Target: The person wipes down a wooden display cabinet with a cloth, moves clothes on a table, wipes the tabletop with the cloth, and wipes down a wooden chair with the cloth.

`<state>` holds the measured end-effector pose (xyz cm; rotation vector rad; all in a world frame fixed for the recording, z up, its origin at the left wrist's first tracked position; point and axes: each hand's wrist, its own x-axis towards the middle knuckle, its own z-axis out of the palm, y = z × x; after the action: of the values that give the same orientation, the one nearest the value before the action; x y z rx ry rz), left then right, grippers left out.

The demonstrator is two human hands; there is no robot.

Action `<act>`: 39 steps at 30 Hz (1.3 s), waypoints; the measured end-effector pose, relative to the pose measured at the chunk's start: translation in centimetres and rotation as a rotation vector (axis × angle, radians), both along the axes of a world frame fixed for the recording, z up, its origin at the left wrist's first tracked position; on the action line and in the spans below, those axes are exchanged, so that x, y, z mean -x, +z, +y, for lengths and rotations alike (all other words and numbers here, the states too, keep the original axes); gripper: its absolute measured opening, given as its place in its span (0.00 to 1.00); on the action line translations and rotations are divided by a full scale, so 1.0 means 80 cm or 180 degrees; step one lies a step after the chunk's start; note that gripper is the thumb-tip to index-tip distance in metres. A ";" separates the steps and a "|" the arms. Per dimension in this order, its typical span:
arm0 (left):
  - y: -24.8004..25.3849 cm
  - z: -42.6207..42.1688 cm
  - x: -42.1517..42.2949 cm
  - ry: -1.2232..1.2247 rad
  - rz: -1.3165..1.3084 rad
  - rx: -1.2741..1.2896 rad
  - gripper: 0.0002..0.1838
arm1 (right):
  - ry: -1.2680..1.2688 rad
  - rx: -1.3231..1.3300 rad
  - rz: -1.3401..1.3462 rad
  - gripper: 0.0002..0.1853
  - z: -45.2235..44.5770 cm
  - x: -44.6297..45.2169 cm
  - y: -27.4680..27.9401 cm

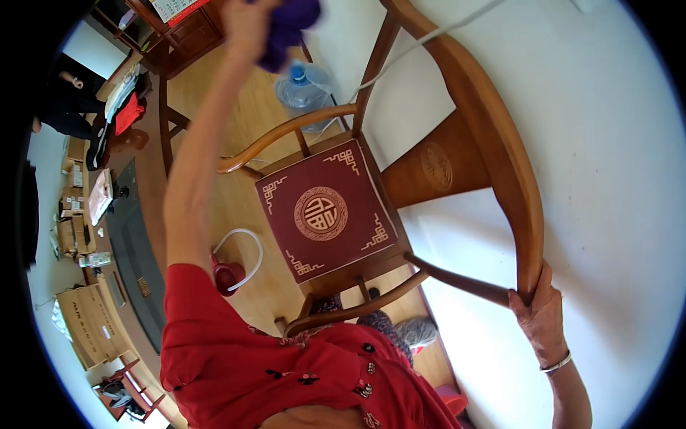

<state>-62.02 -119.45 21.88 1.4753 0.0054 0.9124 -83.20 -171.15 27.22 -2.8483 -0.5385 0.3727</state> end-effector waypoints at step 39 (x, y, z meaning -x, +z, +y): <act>-0.329 -0.151 -0.056 0.0174 0.1357 -0.0623 0.32 | -0.0586 -0.0095 0.0217 0.38 0.007 -0.007 -0.005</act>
<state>-57.53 -131.52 -4.42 1.8378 0.2779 0.6396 -82.66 -170.62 26.82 -2.8148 -0.2640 0.4226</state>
